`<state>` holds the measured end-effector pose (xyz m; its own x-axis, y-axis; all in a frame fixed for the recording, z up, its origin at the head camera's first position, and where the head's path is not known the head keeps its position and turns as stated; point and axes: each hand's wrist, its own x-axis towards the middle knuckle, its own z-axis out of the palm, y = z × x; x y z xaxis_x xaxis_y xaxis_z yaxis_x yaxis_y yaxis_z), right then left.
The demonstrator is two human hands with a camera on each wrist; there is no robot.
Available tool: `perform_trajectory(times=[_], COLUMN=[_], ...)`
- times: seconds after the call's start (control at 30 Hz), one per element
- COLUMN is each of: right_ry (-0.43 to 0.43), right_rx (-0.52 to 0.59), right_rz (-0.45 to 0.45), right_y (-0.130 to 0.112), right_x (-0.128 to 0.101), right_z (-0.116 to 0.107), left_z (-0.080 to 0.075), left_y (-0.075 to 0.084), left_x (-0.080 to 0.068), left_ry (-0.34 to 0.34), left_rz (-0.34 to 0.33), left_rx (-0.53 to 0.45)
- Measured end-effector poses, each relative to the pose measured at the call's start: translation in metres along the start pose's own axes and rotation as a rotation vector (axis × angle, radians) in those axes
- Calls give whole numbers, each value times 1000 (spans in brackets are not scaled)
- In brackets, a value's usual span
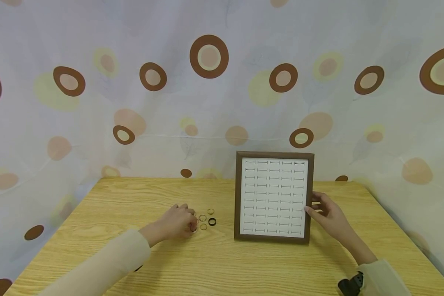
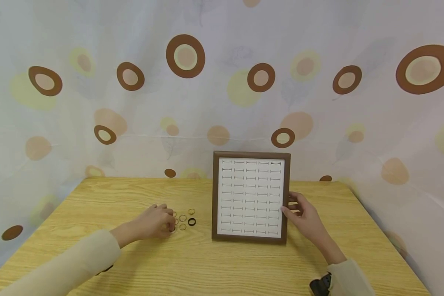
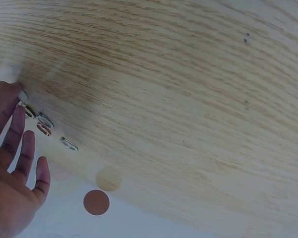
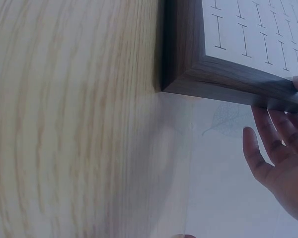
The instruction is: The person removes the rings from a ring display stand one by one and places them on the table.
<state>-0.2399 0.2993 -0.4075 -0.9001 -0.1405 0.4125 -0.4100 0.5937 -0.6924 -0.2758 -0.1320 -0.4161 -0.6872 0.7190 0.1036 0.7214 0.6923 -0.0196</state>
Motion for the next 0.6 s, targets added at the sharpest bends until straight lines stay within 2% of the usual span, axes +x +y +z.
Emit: perform_trajectory(times=[0.3,0.4,0.6], right_ry=[-6,-6,-16], right_rx=[4,6,-26], right_rz=[6,4,4], right_y=[-1,-1,-3], right_x=[1,1,0], right_z=[0,0,-6], left_z=[-1,-3,-16], left_y=[0,-1,-9], left_x=[-3,-4,-7], left_ry=[1,21,57], left_rz=[0,-3,-28], left_rx=[-50,-63,-94])
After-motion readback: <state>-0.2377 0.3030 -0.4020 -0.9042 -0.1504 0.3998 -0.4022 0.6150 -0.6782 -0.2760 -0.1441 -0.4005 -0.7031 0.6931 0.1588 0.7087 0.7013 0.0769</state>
